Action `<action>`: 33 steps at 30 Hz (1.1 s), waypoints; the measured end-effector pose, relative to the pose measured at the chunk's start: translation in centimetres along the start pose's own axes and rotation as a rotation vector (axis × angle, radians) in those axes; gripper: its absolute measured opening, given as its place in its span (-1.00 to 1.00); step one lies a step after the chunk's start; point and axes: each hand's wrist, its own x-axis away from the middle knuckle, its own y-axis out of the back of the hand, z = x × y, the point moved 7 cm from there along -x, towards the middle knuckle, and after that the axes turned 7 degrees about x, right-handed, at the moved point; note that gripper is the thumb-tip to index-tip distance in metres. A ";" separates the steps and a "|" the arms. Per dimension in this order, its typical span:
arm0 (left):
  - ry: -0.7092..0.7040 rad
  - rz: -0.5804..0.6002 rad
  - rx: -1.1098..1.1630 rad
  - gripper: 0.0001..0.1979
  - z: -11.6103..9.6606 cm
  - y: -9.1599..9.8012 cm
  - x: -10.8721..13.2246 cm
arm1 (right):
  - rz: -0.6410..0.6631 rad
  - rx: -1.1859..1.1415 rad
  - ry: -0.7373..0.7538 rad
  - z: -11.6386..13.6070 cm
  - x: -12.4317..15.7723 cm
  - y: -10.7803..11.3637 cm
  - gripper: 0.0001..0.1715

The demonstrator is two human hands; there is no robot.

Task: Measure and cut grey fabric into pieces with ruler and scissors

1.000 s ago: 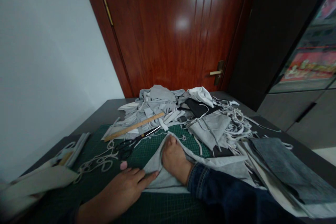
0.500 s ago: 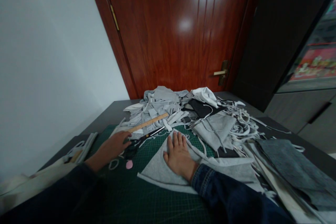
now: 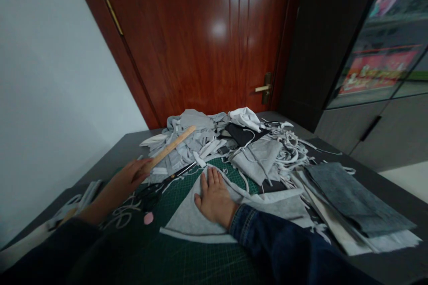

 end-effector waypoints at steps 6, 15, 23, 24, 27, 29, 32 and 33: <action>0.116 0.403 0.233 -0.41 -3.7 -4.3 6.5 | -0.015 -0.041 -0.064 -0.2 -0.1 0.4 -0.05; 0.000 0.309 -0.042 -0.46 -2.8 -7.0 9.9 | -0.071 -0.143 -0.140 -1.0 -0.3 0.3 0.04; 0.015 0.418 -0.134 -0.42 -9.4 -7.9 8.9 | -0.148 -0.184 -0.132 -1.2 -0.4 1.4 -0.08; 0.036 0.433 -0.156 -0.41 -10.1 -8.0 8.6 | -0.153 -0.174 -0.128 -1.1 -0.4 1.5 -0.09; 0.075 0.456 -0.222 -0.37 -11.6 -8.4 8.3 | -0.144 -0.088 -0.117 -0.7 -0.3 2.0 -0.07; 0.069 0.458 -0.239 -0.35 -11.9 -8.6 8.5 | -0.113 -0.011 -0.113 -0.4 -0.2 2.3 -0.09; 0.017 0.451 -0.240 -0.39 -11.1 -9.0 9.2 | -0.067 0.050 -0.107 -0.1 -0.1 2.5 -0.13; 0.000 0.444 -0.244 -0.40 -10.6 -9.1 9.5 | -0.062 0.055 -0.110 -0.2 -0.1 2.6 -0.13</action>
